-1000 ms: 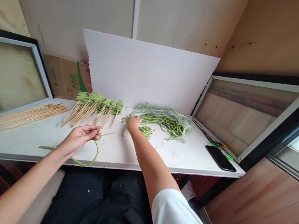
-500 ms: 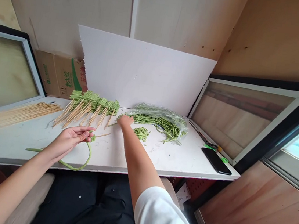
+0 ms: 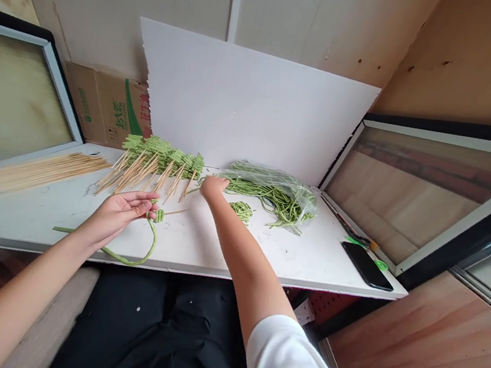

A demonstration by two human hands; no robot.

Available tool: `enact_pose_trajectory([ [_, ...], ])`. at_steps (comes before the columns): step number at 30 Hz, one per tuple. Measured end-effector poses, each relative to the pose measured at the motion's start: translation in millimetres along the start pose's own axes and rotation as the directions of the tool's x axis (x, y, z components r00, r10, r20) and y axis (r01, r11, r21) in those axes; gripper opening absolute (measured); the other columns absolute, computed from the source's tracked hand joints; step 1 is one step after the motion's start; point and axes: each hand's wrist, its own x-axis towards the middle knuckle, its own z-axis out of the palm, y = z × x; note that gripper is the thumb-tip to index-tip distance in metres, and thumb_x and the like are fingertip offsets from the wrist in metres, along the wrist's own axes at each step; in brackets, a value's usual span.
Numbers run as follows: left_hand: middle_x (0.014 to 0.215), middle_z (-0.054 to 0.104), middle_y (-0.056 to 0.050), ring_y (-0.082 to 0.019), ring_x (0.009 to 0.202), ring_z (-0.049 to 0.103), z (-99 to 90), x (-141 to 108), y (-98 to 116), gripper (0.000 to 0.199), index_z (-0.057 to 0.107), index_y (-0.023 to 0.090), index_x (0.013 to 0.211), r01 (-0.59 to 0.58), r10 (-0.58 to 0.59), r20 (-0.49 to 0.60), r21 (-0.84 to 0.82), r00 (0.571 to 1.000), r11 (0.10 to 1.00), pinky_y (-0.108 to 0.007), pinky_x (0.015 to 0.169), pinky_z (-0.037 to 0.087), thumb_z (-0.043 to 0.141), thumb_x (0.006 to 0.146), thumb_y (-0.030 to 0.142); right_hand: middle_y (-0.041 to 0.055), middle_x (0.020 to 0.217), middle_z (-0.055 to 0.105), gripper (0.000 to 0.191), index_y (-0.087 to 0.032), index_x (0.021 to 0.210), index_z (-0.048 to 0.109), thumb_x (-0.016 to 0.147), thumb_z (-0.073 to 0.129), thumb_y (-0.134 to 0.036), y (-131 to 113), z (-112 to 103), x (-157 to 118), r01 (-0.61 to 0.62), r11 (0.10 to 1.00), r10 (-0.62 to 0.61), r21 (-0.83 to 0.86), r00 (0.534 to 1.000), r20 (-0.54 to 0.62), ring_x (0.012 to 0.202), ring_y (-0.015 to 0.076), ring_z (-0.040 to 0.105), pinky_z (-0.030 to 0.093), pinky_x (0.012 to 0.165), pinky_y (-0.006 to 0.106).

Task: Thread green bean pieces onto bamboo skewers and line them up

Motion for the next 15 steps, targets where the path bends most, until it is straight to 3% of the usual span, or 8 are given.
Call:
enact_pose_trajectory([
  [2, 0.102, 0.079, -0.014, -0.024, 0.086, 0.075, -0.6, 0.2, 1.1, 0.070, 0.070, 0.012, 0.129, -0.006, 0.006, -0.001, -0.001, 1.000, 1.000, -0.041, 0.088, 0.058, 0.094, 0.074, 0.047, 0.0294, 0.119, 0.073, 0.037, 0.003, 0.116, 0.072, 0.102, 0.065, -0.030, -10.5, -6.2, -28.6, 0.089, 0.995, -0.090, 0.049, 0.996, 0.028, 0.124, 0.0372, 0.061, 0.043, 0.104, 0.048],
  [5, 0.098, 0.080, -0.013, -0.024, 0.083, 0.076, -1.2, 0.8, 1.4, 0.078, 0.064, 0.013, 0.134, -0.019, 0.019, -0.022, 0.006, 1.000, 1.000, -0.041, 0.088, 0.058, 0.095, 0.072, 0.048, 0.0118, 0.105, 0.081, 0.050, -0.012, 0.109, 0.078, 0.111, 0.046, -0.050, -23.9, -12.6, -80.4, 0.311, 0.928, -0.333, 0.205, 0.940, 0.079, 0.099, 0.0214, 0.070, 0.051, 0.091, 0.032],
  [6, 0.097, 0.080, -0.012, -0.024, 0.082, 0.076, -1.2, 1.1, 0.9, 0.080, 0.063, 0.013, 0.134, -0.021, 0.021, -0.029, 0.009, 0.999, 1.000, -0.040, 0.087, 0.058, 0.096, 0.071, 0.049, 0.0081, 0.105, 0.081, 0.055, -0.016, 0.112, 0.078, 0.113, 0.037, -0.054, -26.3, -13.8, -97.9, 0.396, 0.873, -0.430, 0.286, 0.900, 0.066, 0.096, 0.0181, 0.071, 0.052, 0.088, 0.029],
  [8, 0.094, 0.080, -0.011, -0.023, 0.080, 0.076, -0.8, 1.8, -0.9, 0.081, 0.062, 0.013, 0.132, -0.022, 0.022, -0.039, 0.009, 0.999, 1.000, -0.039, 0.086, 0.058, 0.096, 0.068, 0.051, 0.0100, 0.107, 0.080, 0.060, -0.015, 0.118, 0.076, 0.113, 0.033, -0.057, -27.1, -14.9, -129.0, 0.551, 0.627, -0.634, 0.551, 0.771, -0.050, 0.095, 0.0190, 0.071, 0.053, 0.087, 0.031],
  [10, 0.091, 0.080, -0.010, -0.023, 0.079, 0.076, 0.2, 2.6, -3.6, 0.083, 0.061, 0.013, 0.131, -0.020, 0.021, -0.045, 0.009, 0.999, 1.000, -0.038, 0.083, 0.057, 0.097, 0.067, 0.052, 0.0091, 0.105, 0.080, 0.052, -0.018, 0.118, 0.078, 0.107, 0.050, -0.060, -23.2, -14.6, -151.4, 0.621, 0.518, -0.696, 0.589, 0.706, -0.132, 0.094, 0.0198, 0.071, 0.051, 0.087, 0.032],
  [12, 0.089, 0.080, -0.009, -0.023, 0.078, 0.076, 1.7, 3.0, -6.3, 0.085, 0.059, 0.013, 0.133, -0.016, 0.017, -0.045, 0.021, 0.999, 1.000, -0.036, 0.081, 0.057, 0.096, 0.067, 0.053, 0.0088, 0.105, 0.080, 0.043, -0.020, 0.116, 0.079, 0.098, 0.068, -0.057, -17.4, -13.0, -163.8, 0.668, 0.514, -0.685, 0.538, 0.697, -0.212, 0.093, 0.0206, 0.069, 0.049, 0.089, 0.034],
  [15, 0.085, 0.078, -0.008, -0.023, 0.074, 0.074, 4.4, 2.3, -8.4, 0.084, 0.059, 0.014, 0.133, -0.010, 0.011, -0.019, 0.058, 1.000, 0.998, -0.036, 0.079, 0.056, 0.095, 0.069, 0.054, 0.0069, 0.099, 0.079, 0.031, -0.023, 0.115, 0.080, 0.094, 0.077, -0.046, -10.6, -9.4, -168.8, 0.715, 0.527, -0.667, 0.460, 0.683, -0.297, 0.093, 0.0206, 0.066, 0.046, 0.092, 0.035],
])
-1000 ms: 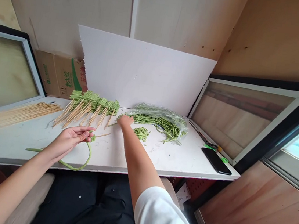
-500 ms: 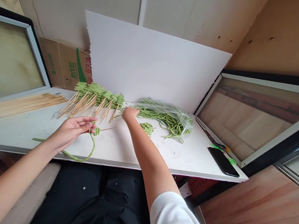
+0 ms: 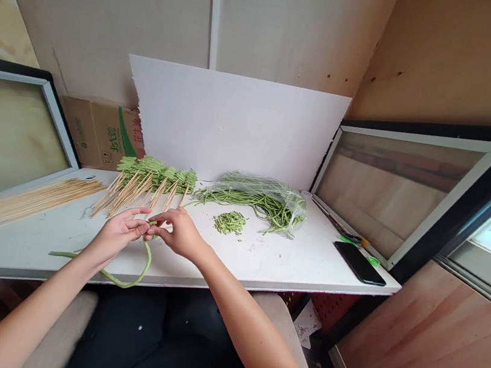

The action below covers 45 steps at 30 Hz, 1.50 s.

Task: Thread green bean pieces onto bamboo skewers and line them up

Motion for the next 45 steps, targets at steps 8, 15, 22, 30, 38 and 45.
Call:
enact_pose_trajectory([
  [8, 0.087, 0.078, -0.008, -0.022, 0.074, 0.073, 2.2, -5.3, 0.8, 0.078, 0.064, 0.014, 0.130, 0.038, -0.043, 0.057, 0.077, 0.997, 0.996, -0.036, 0.080, 0.054, 0.094, 0.071, 0.054, 0.0068, 0.091, 0.074, 0.014, -0.025, 0.105, 0.084, 0.096, 0.078, -0.034, 1.7, 5.2, -8.1, 0.085, 0.968, -0.096, -0.236, 0.995, -0.036, 0.087, 0.0227, 0.056, 0.043, 0.085, 0.035],
  [15, 0.100, 0.079, -0.014, -0.026, 0.086, 0.077, 8.5, -7.3, -5.5, 0.066, 0.072, 0.012, 0.117, 0.057, -0.068, 0.120, 0.096, 0.990, 0.994, -0.038, 0.086, 0.058, 0.092, 0.072, 0.056, 0.0068, 0.089, 0.074, 0.015, -0.020, 0.101, 0.080, 0.100, 0.072, -0.032, 10.4, -3.3, -11.2, 0.099, 0.955, -0.139, -0.281, 0.982, -0.127, 0.086, 0.0223, 0.054, 0.044, 0.086, 0.036],
  [22, 0.088, 0.079, -0.011, -0.024, 0.076, 0.075, 6.9, -5.3, -6.4, 0.066, 0.075, 0.011, 0.111, -0.011, 0.018, -0.029, 0.208, 0.999, 0.978, -0.041, 0.083, 0.061, 0.090, 0.071, 0.062, 0.0048, 0.091, 0.075, 0.014, -0.019, 0.102, 0.077, 0.096, 0.078, -0.032, 13.2, -8.6, -11.0, 0.163, 0.965, -0.186, -0.206, 0.978, -0.093, 0.087, 0.0209, 0.058, 0.046, 0.089, 0.035],
  [30, 0.073, 0.076, -0.008, -0.021, 0.067, 0.072, 6.3, -4.8, -6.7, 0.056, 0.080, 0.012, 0.102, -0.143, 0.155, -0.023, 0.275, 0.988, 0.951, -0.036, 0.074, 0.060, 0.088, 0.074, 0.059, 0.0073, 0.091, 0.073, 0.014, -0.022, 0.103, 0.077, 0.097, 0.075, -0.035, 13.5, -2.1, -13.7, 0.189, 0.962, -0.223, -0.196, 0.959, -0.172, 0.091, 0.0241, 0.060, 0.050, 0.087, 0.038],
  [38, 0.070, 0.075, -0.007, -0.021, 0.064, 0.071, 4.0, -4.3, -8.3, 0.042, 0.081, 0.012, 0.094, -0.186, 0.185, 0.032, 0.292, 0.982, 0.938, -0.034, 0.071, 0.058, 0.084, 0.078, 0.051, 0.0073, 0.091, 0.073, 0.014, -0.025, 0.102, 0.078, 0.098, 0.069, -0.015, 7.6, 0.6, -16.1, 0.295, 0.938, -0.329, -0.182, 0.922, -0.203, 0.093, 0.0249, 0.058, 0.050, 0.087, 0.041],
  [45, 0.071, 0.072, -0.005, -0.018, 0.068, 0.065, 10.4, -8.5, -4.6, 0.020, 0.077, 0.017, 0.072, -0.389, 0.366, 0.138, 0.436, 0.920, 0.812, -0.029, 0.069, 0.052, 0.069, 0.087, 0.029, 0.0046, 0.080, 0.073, 0.026, -0.025, 0.083, 0.081, 0.086, 0.068, -0.002, 2.4, 13.6, -17.3, 0.173, 0.983, -0.142, 0.067, 0.935, -0.324, 0.091, 0.0243, 0.056, 0.049, 0.085, 0.038],
])
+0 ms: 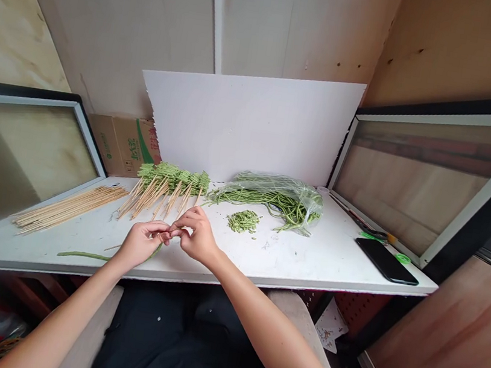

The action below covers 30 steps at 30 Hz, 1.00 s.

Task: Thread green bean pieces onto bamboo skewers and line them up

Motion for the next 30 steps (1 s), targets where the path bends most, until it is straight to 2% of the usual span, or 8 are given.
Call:
enact_pose_trajectory([
  [7, 0.074, 0.074, -0.005, -0.018, 0.072, 0.067, -3.5, -1.1, -0.2, 0.021, 0.077, 0.018, 0.073, -0.072, 0.072, 0.037, 0.003, 0.997, 0.997, -0.028, 0.072, 0.052, 0.064, 0.088, 0.023, 0.0041, 0.073, 0.069, 0.015, -0.025, 0.074, 0.081, 0.086, 0.082, -0.035, 7.7, 10.6, -4.3, -0.255, 0.922, 0.263, 0.290, 0.965, 0.012, 0.085, 0.0231, 0.059, 0.048, 0.084, 0.038],
  [13, 0.072, 0.074, -0.006, -0.019, 0.071, 0.069, -4.5, 1.0, -3.3, 0.021, 0.076, 0.018, 0.069, -0.047, 0.048, 0.029, -0.030, 0.998, 0.998, -0.029, 0.073, 0.055, 0.068, 0.086, 0.027, 0.0038, 0.079, 0.071, 0.025, -0.022, 0.083, 0.079, 0.081, 0.084, -0.046, 17.1, 25.1, -13.4, -0.436, 0.732, 0.454, 0.523, 0.885, 0.102, 0.072, 0.0206, 0.063, 0.053, 0.071, 0.036],
  [15, 0.070, 0.073, -0.006, -0.019, 0.067, 0.069, -6.0, 2.1, -4.6, 0.020, 0.078, 0.017, 0.074, -0.002, 0.003, 0.008, -0.041, 1.000, 0.999, -0.029, 0.070, 0.056, 0.070, 0.086, 0.032, 0.0054, 0.081, 0.073, 0.023, -0.022, 0.085, 0.080, 0.087, 0.081, -0.044, 15.3, 22.3, -12.9, -0.366, 0.857, 0.393, 0.362, 0.920, 0.000, 0.080, 0.0222, 0.064, 0.052, 0.077, 0.038],
  [17, 0.068, 0.072, -0.005, -0.019, 0.063, 0.068, -8.3, 3.0, -5.5, 0.025, 0.081, 0.016, 0.084, 0.058, -0.059, -0.013, -0.060, 0.998, 0.997, -0.029, 0.067, 0.055, 0.073, 0.087, 0.040, 0.0068, 0.085, 0.074, 0.015, -0.024, 0.090, 0.081, 0.093, 0.078, -0.038, 12.8, 14.5, -10.3, -0.186, 0.980, 0.191, 0.070, 0.979, -0.077, 0.093, 0.0243, 0.062, 0.050, 0.087, 0.040],
  [20, 0.069, 0.072, -0.005, -0.017, 0.057, 0.063, -11.3, 2.8, -5.2, 0.034, 0.081, 0.015, 0.094, 0.105, -0.106, -0.012, -0.054, 0.994, 0.993, -0.029, 0.062, 0.053, 0.072, 0.089, 0.048, 0.0075, 0.092, 0.074, 0.010, -0.027, 0.103, 0.081, 0.099, 0.072, -0.029, 11.3, 1.3, -6.7, 0.113, 0.955, -0.111, -0.276, 0.994, 0.025, 0.100, 0.0252, 0.057, 0.045, 0.091, 0.041],
  [22, 0.071, 0.072, -0.005, -0.015, 0.056, 0.060, -11.6, 1.8, -3.8, 0.034, 0.080, 0.016, 0.093, 0.077, -0.077, -0.006, 0.008, 0.997, 0.997, -0.028, 0.061, 0.051, 0.067, 0.093, 0.047, 0.0075, 0.096, 0.074, 0.014, -0.028, 0.109, 0.079, 0.101, 0.068, -0.025, 12.4, -3.8, -6.6, 0.224, 0.894, -0.200, -0.388, 0.975, 0.101, 0.102, 0.0254, 0.057, 0.043, 0.089, 0.041],
  [26, 0.075, 0.072, -0.005, -0.019, 0.070, 0.064, -6.8, -1.5, -1.7, 0.028, 0.078, 0.020, 0.083, -0.045, 0.046, 0.001, 0.219, 0.999, 0.975, -0.030, 0.071, 0.050, 0.059, 0.096, 0.035, 0.0079, 0.101, 0.073, 0.023, -0.027, 0.109, 0.076, 0.101, 0.060, -0.013, 15.3, -4.0, -10.1, 0.281, 0.835, -0.222, -0.473, 0.959, 0.177, 0.111, 0.0272, 0.056, 0.041, 0.090, 0.043],
  [30, 0.077, 0.071, -0.005, -0.021, 0.073, 0.062, 0.8, -4.8, -0.5, 0.028, 0.073, 0.021, 0.079, -0.143, 0.139, 0.036, 0.354, 0.990, 0.924, -0.032, 0.076, 0.048, 0.051, 0.095, 0.021, 0.0070, 0.093, 0.072, 0.030, -0.026, 0.098, 0.077, 0.089, 0.061, -0.003, 14.2, 2.3, -12.8, 0.177, 0.891, -0.136, -0.418, 0.983, 0.126, 0.111, 0.0283, 0.055, 0.042, 0.090, 0.044],
])
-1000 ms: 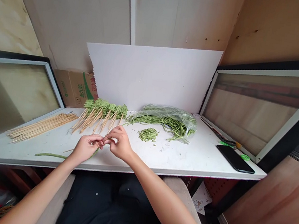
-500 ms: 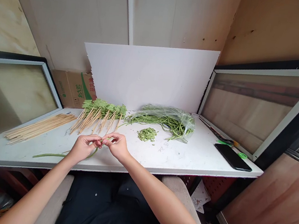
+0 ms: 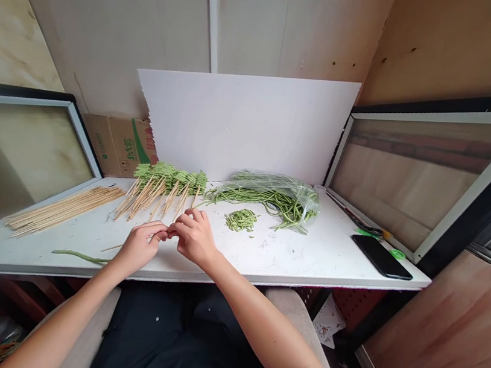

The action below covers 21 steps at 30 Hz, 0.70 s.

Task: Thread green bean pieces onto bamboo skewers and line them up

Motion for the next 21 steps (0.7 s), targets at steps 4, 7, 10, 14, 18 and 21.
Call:
enact_pose_trajectory([
  [4, 0.077, 0.070, -0.004, -0.020, 0.072, 0.063, -1.3, 0.7, 4.9, 0.028, 0.071, 0.021, 0.078, -0.001, 0.001, 0.004, -0.044, 1.000, 0.999, -0.030, 0.076, 0.049, 0.051, 0.097, 0.022, 0.0060, 0.081, 0.071, 0.023, -0.026, 0.085, 0.079, 0.089, 0.065, -0.008, -4.7, 6.1, 3.0, -0.146, 0.954, 0.173, 0.260, 0.982, -0.081, 0.101, 0.0276, 0.056, 0.048, 0.089, 0.043],
  [7, 0.076, 0.069, -0.004, -0.018, 0.067, 0.063, -7.1, 2.8, 3.2, 0.030, 0.071, 0.020, 0.077, 0.050, -0.048, 0.015, -0.111, 0.999, 0.993, -0.029, 0.070, 0.050, 0.051, 0.099, 0.028, 0.0057, 0.080, 0.072, 0.014, -0.024, 0.081, 0.079, 0.091, 0.071, -0.018, 2.7, 3.9, 7.3, -0.268, 0.876, 0.329, 0.401, 0.940, -0.089, 0.095, 0.0253, 0.059, 0.050, 0.088, 0.040],
  [10, 0.074, 0.069, -0.004, -0.016, 0.059, 0.060, -12.5, 4.1, -7.6, 0.034, 0.070, 0.019, 0.078, 0.111, -0.115, -0.017, -0.157, 0.993, 0.981, -0.028, 0.064, 0.050, 0.053, 0.101, 0.036, 0.0063, 0.084, 0.074, 0.010, -0.021, 0.083, 0.080, 0.091, 0.075, -0.022, 24.5, -8.0, 9.9, -0.382, 0.824, 0.451, 0.419, 0.889, -0.075, 0.094, 0.0242, 0.061, 0.049, 0.084, 0.036],
  [14, 0.077, 0.074, -0.006, -0.016, 0.058, 0.066, -13.6, 2.9, -25.4, 0.034, 0.074, 0.017, 0.095, 0.220, -0.233, -0.016, -0.278, 0.972, 0.935, -0.029, 0.065, 0.054, 0.063, 0.098, 0.049, 0.0083, 0.089, 0.074, 0.004, -0.024, 0.086, 0.085, 0.085, 0.085, -0.027, 57.4, -21.6, 3.7, -0.439, 0.889, 0.431, 0.132, 0.898, 0.085, 0.098, 0.0269, 0.059, 0.047, 0.083, 0.036],
  [18, 0.078, 0.074, -0.006, -0.018, 0.061, 0.071, -7.5, 0.2, -28.7, 0.040, 0.070, 0.017, 0.096, 0.291, -0.283, 0.073, -0.322, 0.956, 0.901, -0.030, 0.066, 0.056, 0.063, 0.098, 0.056, 0.0089, 0.071, 0.072, 0.009, -0.023, 0.073, 0.082, 0.079, 0.089, -0.021, 71.7, -15.3, -11.3, -0.478, 0.862, 0.507, -0.168, 0.820, 0.267, 0.092, 0.0298, 0.062, 0.046, 0.086, 0.041],
  [21, 0.067, 0.065, -0.001, -0.016, 0.054, 0.061, -3.5, -0.2, -23.4, 0.041, 0.072, 0.018, 0.094, 0.271, -0.256, 0.091, -0.249, 0.962, 0.930, -0.027, 0.059, 0.050, 0.057, 0.100, 0.055, 0.0100, 0.066, 0.071, 0.018, -0.022, 0.065, 0.078, 0.073, 0.094, -0.023, 75.2, -8.4, -19.0, -0.507, 0.822, 0.568, -0.258, 0.764, 0.306, 0.094, 0.0337, 0.065, 0.046, 0.091, 0.047],
])
